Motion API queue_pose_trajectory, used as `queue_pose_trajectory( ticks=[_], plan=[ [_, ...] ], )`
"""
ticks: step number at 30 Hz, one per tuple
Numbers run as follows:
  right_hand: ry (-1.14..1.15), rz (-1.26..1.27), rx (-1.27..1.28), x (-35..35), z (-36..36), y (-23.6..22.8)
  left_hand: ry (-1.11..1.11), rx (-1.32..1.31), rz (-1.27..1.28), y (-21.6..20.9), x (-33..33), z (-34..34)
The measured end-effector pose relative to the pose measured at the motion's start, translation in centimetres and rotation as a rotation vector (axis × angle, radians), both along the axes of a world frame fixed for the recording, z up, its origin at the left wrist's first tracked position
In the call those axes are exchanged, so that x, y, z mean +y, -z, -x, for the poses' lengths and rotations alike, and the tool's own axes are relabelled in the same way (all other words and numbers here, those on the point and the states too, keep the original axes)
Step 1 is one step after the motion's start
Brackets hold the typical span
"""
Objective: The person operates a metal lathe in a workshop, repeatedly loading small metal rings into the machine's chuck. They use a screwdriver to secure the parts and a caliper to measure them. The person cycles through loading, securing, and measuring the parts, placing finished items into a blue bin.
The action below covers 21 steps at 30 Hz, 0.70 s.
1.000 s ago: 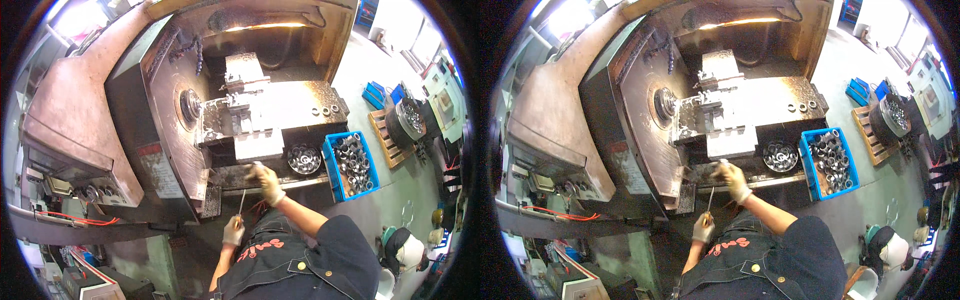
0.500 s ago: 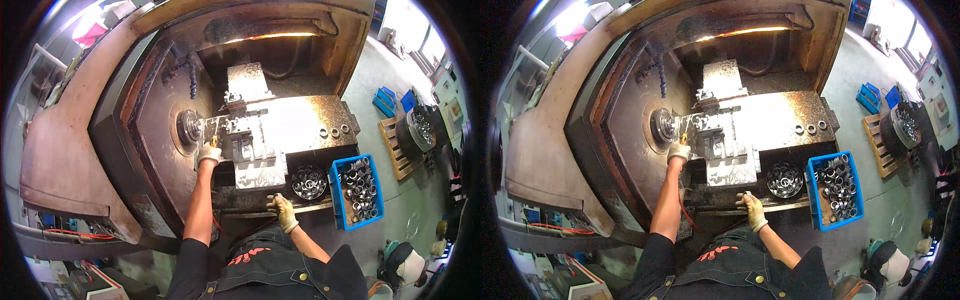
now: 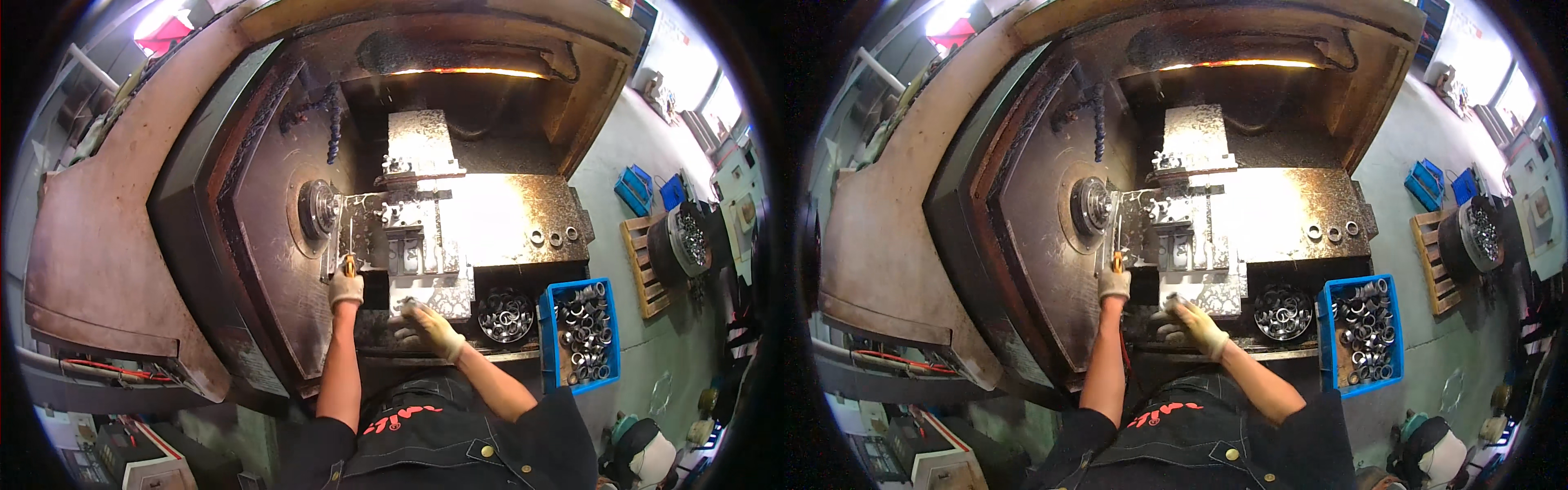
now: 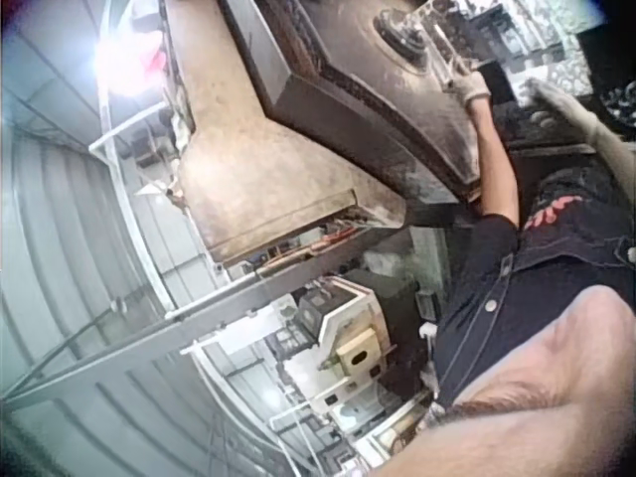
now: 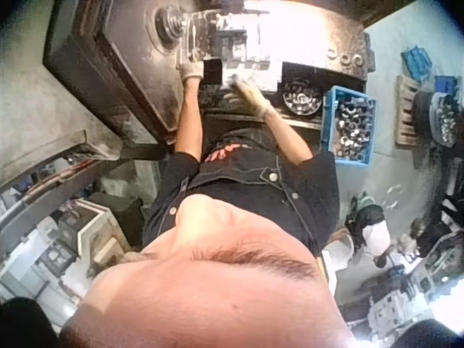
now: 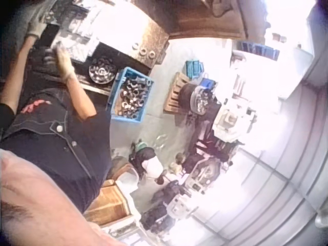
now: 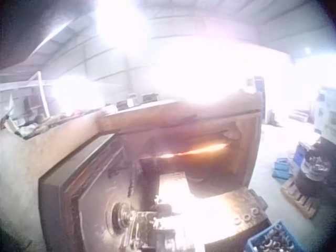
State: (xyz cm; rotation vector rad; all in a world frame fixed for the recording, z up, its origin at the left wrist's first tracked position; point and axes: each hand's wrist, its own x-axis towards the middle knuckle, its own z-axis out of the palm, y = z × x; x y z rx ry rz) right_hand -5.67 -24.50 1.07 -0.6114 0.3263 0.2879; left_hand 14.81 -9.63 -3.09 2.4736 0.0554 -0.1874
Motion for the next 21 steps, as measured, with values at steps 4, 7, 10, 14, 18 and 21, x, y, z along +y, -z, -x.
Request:
queue_pose_trajectory(
  ticks=[4,7,10,14,18,21],
  plan=[
    [-0.046,0.332,-0.139,1.9,-11.2,0.2,-0.099,0.015,0.006,0.4,2.6,3.2],
    [0.356,0.737,-0.212,4.7,-24.7,3.8,-0.087,-0.010,0.046,2.8,5.7,2.8],
    [0.468,0.802,0.113,3.7,-31.8,4.4,-0.038,-0.002,-0.027,-1.5,3.4,5.2],
    [0.521,0.693,0.045,-3.8,-38.7,7.8,0.025,0.113,-0.011,-4.1,0.4,5.3],
    [0.352,0.685,-0.097,2.6,-37.4,6.9,-0.133,0.121,0.004,-0.2,6.4,4.7],
    [0.333,0.689,-0.109,1.4,-37.4,7.3,-0.118,0.145,0.011,-0.6,5.0,3.0]
  ],
)
